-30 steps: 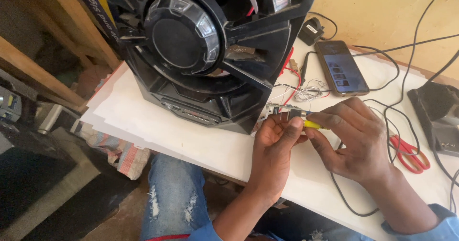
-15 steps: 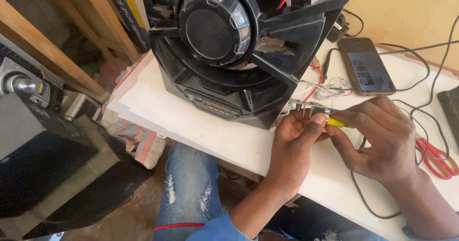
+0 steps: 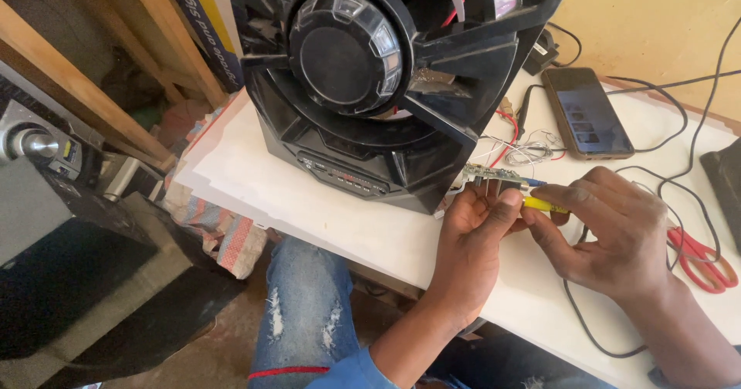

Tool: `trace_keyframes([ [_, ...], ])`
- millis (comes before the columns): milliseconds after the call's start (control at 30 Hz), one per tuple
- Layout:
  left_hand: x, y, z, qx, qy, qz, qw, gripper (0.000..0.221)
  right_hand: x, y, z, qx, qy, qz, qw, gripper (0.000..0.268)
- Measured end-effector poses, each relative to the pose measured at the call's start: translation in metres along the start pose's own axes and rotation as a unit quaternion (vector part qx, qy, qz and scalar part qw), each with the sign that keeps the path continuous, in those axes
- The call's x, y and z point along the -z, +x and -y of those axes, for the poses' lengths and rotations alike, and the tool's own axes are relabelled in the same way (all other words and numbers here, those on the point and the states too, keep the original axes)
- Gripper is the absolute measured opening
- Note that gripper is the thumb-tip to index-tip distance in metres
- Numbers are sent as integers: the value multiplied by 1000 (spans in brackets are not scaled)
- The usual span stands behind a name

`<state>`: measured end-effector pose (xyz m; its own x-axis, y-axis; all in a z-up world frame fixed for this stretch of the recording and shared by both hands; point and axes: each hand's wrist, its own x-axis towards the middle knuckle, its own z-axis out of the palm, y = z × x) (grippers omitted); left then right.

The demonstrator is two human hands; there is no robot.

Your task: Testing a speaker system by playing music from a phone, interacting with the speaker's control panel, and inspecting the internal circuitry.

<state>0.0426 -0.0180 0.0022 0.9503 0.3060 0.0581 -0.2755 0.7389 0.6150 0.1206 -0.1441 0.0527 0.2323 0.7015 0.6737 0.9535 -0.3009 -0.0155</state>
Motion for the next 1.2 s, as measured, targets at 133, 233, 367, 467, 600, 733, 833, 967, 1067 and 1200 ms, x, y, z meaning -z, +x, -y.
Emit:
trace_keyframes([
  [133,2,1,2,0,-6,4,1000,33,-2,-2,-2,-16,-8,-7,1000,12],
  [233,1,2,2,-1,1,6,1000,41,-3,-6,-4,-28,-23,-1,999,14],
  [367,1,2,3,-3,7,1,1000,38,-3,-5,-4,-29,-20,-3,999,14],
  [467,2,1,3,-7,16,2,1000,34,-3,-5,-3,-29,-17,-2,999,14],
  [600,2,1,5,-8,22,-6,1000,29,-3,-3,-3,-25,1,-11,1000,16],
  [733,-1,0,-2,-1,14,5,1000,41,-1,-3,-2,-30,-7,-6,999,15],
  [833,2,1,0,-8,7,34,999,38,1,-1,-2,-39,-13,-3,999,15],
  [967,0,1,0,-2,-49,30,998,43,3,4,3,-19,-30,4,999,12],
  [1067,-1,5,1,9,-58,22,998,47,7,10,0,2,-59,-1,998,14],
  [1200,3,5,3,36,-25,1,999,43,5,8,1,-7,-62,-60,996,16],
])
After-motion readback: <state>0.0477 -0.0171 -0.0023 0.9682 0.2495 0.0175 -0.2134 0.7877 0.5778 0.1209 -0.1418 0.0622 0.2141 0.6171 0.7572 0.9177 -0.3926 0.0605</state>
